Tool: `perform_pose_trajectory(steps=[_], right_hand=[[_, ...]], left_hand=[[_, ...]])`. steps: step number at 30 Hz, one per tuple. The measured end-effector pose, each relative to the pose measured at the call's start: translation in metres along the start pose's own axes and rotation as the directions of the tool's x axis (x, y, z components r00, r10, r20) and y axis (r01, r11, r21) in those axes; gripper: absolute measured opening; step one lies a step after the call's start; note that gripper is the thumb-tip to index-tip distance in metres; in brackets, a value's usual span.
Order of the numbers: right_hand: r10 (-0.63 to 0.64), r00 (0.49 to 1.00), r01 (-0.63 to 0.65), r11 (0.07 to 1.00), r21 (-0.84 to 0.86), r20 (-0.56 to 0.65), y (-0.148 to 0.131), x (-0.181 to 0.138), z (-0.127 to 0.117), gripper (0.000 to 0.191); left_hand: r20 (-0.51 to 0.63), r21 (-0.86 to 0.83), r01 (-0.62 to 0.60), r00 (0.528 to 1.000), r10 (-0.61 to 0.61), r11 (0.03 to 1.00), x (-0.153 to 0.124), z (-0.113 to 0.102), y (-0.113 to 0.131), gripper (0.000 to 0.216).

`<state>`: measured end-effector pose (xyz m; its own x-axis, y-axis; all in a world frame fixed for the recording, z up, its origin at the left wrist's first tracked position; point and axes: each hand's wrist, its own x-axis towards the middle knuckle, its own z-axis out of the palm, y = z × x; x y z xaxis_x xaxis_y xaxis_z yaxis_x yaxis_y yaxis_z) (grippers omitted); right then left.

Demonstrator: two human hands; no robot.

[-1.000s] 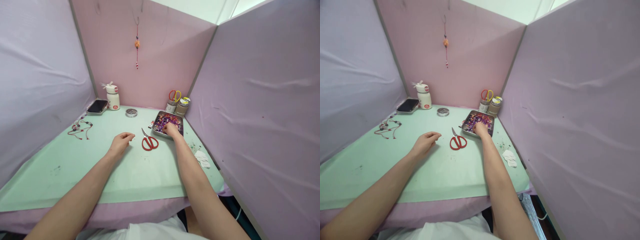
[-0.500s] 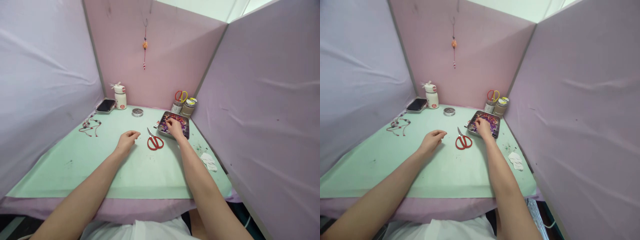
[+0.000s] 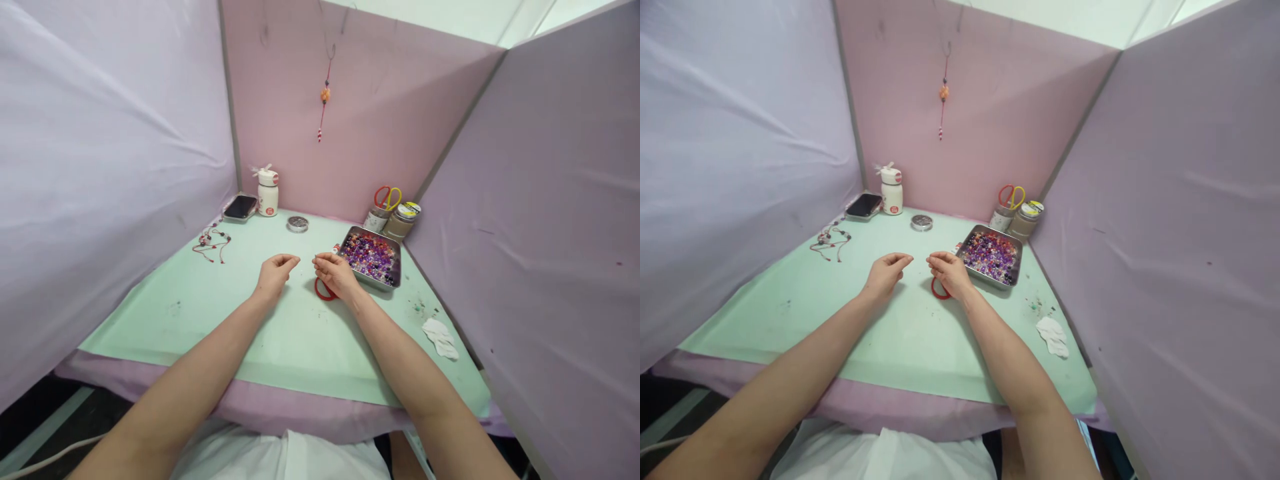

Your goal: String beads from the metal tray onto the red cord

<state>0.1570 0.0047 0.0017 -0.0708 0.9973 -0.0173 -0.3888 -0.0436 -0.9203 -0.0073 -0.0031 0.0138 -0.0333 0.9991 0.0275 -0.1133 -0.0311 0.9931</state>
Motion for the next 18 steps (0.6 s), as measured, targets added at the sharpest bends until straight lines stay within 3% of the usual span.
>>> perform_pose_trajectory(steps=[18], right_hand=[[0.066, 0.993, -0.077, 0.991, 0.111, 0.097, 0.0047, -0.0032, 0.0035, 0.025]], left_hand=[[0.002, 0.171, -0.229, 0.973, 0.232, 0.958, 0.0011, -0.0016, -0.0044, 0.022]])
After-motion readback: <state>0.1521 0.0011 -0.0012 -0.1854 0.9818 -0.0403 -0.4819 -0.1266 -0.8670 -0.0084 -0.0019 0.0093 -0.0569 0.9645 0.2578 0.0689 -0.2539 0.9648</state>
